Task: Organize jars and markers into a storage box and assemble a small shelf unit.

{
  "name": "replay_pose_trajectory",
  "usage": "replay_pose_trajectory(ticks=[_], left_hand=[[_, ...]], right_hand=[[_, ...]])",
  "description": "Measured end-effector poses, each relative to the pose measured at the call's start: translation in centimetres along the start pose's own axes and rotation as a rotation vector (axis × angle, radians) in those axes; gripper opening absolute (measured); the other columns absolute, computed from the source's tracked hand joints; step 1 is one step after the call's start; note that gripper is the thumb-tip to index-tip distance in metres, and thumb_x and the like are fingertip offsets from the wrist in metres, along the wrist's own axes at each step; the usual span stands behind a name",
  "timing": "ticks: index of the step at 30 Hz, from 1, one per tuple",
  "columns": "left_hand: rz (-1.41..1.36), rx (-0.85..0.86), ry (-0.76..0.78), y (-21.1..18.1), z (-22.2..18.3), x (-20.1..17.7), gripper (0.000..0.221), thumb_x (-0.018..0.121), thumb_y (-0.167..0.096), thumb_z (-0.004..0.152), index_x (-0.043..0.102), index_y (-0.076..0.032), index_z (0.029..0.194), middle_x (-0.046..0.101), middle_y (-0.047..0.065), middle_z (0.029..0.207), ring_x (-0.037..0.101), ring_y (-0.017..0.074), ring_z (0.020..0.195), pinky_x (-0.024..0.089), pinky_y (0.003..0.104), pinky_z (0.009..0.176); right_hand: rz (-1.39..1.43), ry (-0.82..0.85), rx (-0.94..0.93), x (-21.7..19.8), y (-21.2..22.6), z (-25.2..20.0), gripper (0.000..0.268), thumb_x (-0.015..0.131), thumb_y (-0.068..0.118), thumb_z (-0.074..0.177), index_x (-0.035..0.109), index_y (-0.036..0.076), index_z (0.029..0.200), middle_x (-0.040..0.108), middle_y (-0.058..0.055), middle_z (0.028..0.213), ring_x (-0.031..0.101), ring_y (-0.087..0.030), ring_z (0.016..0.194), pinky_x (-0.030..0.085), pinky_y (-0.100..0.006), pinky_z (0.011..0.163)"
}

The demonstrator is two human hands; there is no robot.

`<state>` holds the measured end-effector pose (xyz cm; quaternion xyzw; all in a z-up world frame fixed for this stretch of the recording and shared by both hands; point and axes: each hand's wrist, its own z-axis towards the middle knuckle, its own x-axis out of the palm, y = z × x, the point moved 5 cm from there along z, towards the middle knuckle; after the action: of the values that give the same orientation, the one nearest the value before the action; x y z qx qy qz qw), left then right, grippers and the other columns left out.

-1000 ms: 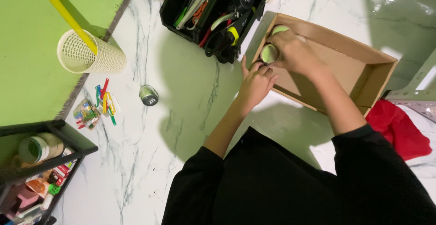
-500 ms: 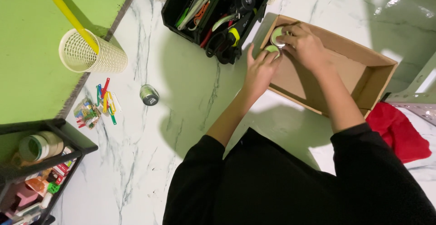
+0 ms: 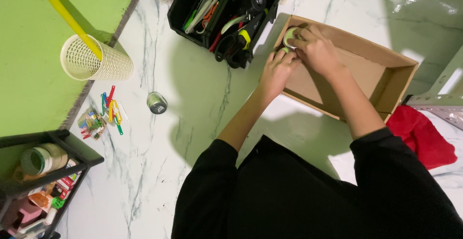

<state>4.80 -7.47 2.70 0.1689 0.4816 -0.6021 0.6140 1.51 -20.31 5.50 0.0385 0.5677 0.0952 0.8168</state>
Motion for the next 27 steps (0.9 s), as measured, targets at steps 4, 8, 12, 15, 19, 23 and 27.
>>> replay_pose_trajectory(ticks=[4,8,12,15,19,23,27], left_hand=[[-0.034,-0.006,0.085,0.9,-0.2,1.7,0.020,0.066,-0.007,0.084,0.079,-0.007,0.100,0.065,0.004,0.111,0.059,0.0240,0.113,0.049,0.039,0.097],[0.027,0.074,0.091,1.0,-0.1,2.6,0.017,0.067,-0.006,0.082,0.078,-0.005,0.094,0.063,0.006,0.118,0.058,0.0255,0.116,0.053,0.038,0.096],[0.061,0.068,0.097,1.2,-0.3,3.0,0.017,0.068,-0.004,0.077,0.078,-0.007,0.090,0.063,0.005,0.120,0.058,0.0239,0.118,0.053,0.040,0.095],[0.038,0.114,0.047,0.2,0.2,1.0,0.017,0.069,-0.003,0.070,0.077,-0.008,0.084,0.063,0.009,0.119,0.058,0.0249,0.116,0.052,0.040,0.091],[-0.005,0.127,0.086,-0.2,0.0,0.1,0.011,0.070,-0.004,0.078,0.075,-0.007,0.087,0.062,0.006,0.114,0.058,0.0234,0.114,0.052,0.039,0.091],[-0.051,0.138,0.049,-1.2,-0.4,-1.8,0.022,0.067,-0.001,0.078,0.075,-0.008,0.098,0.060,0.004,0.110,0.058,0.0224,0.112,0.052,0.037,0.090],[-0.141,0.075,-0.043,-2.0,-1.4,-3.5,0.010,0.072,-0.004,0.085,0.073,-0.008,0.095,0.061,0.003,0.102,0.062,0.0223,0.102,0.053,0.036,0.088]], right_hand=[[0.022,-0.010,0.008,0.3,-0.1,-0.3,0.037,0.078,0.005,0.081,0.078,0.012,0.118,0.069,-0.005,0.125,0.062,-0.026,0.119,0.059,-0.038,0.088],[0.133,-0.084,0.061,-0.8,-0.9,-1.2,0.038,0.080,0.003,0.081,0.074,0.008,0.118,0.068,-0.008,0.126,0.063,-0.030,0.120,0.058,-0.042,0.094],[0.058,-0.028,0.386,0.0,-3.2,-4.2,0.035,0.085,0.008,0.080,0.070,0.005,0.112,0.068,-0.016,0.123,0.064,-0.040,0.109,0.055,-0.049,0.086],[0.042,0.029,0.521,0.7,-3.1,-5.2,0.038,0.087,0.011,0.078,0.065,0.000,0.107,0.065,-0.022,0.116,0.065,-0.043,0.104,0.055,-0.051,0.083],[0.054,0.025,0.504,2.5,-3.8,-5.7,0.044,0.086,0.009,0.074,0.066,0.000,0.113,0.066,-0.022,0.113,0.065,-0.043,0.103,0.055,-0.052,0.082],[0.017,0.062,0.493,4.4,-4.6,-5.9,0.040,0.086,0.013,0.080,0.066,0.001,0.112,0.065,-0.024,0.116,0.066,-0.043,0.101,0.055,-0.051,0.082],[-0.042,0.004,0.404,3.9,-3.9,-6.4,0.043,0.085,0.013,0.076,0.066,-0.001,0.111,0.065,-0.025,0.112,0.067,-0.045,0.101,0.057,-0.050,0.083]])
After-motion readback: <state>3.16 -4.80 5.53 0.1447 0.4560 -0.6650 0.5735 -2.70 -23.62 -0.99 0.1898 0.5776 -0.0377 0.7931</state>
